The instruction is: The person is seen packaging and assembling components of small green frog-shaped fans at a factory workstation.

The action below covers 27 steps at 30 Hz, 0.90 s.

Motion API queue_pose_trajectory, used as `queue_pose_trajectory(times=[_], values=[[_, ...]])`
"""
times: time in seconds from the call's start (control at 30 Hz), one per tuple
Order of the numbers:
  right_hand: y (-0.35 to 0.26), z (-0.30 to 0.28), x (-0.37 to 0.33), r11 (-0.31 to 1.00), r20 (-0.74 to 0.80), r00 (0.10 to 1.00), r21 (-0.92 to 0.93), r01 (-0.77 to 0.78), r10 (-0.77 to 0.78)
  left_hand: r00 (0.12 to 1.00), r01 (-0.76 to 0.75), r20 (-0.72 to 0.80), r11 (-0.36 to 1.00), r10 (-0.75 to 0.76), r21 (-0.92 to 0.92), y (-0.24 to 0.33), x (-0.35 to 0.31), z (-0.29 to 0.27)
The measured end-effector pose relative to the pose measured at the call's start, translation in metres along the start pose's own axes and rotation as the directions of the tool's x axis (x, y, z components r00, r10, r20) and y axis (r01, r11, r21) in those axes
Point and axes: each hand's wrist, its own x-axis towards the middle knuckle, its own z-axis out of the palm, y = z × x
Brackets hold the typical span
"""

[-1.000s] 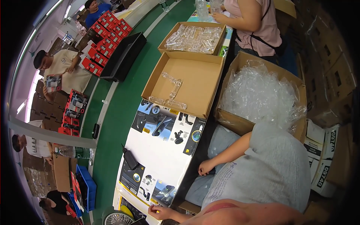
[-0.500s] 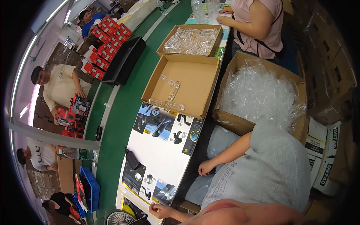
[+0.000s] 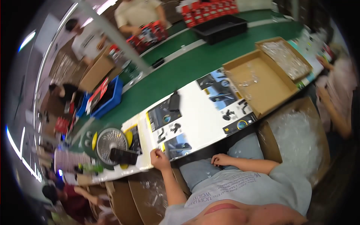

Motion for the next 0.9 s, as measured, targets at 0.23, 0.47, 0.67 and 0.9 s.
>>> queue_pose_trajectory(times=[0.23, 0.47, 0.67, 0.9], values=[[-0.008, 0.007, -0.006, 0.995, 0.014, 0.997, -0.068, 0.077, -0.076, 1.000, 0.025, -0.017, 0.999, -0.024, 0.040, -0.011, -0.001, -0.005], [0.011, 0.003, 0.002, 0.999, 0.061, 0.997, 0.015, 0.044, -0.045, 0.999, -0.022, -0.025, 0.998, 0.023, 0.052, -0.003, -0.001, -0.004], [0.008, 0.000, -0.001, 0.990, -0.006, 0.991, 0.045, 0.131, -0.131, 1.000, 0.004, -0.001, 0.998, -0.004, -0.062, -0.009, -0.001, -0.005], [-0.121, -0.021, -0.062, 0.904, 0.061, 0.939, -0.255, 0.343, -0.339, 0.818, -0.378, 0.345, 0.883, 0.460, -0.279, 0.062, 0.043, -0.021]])
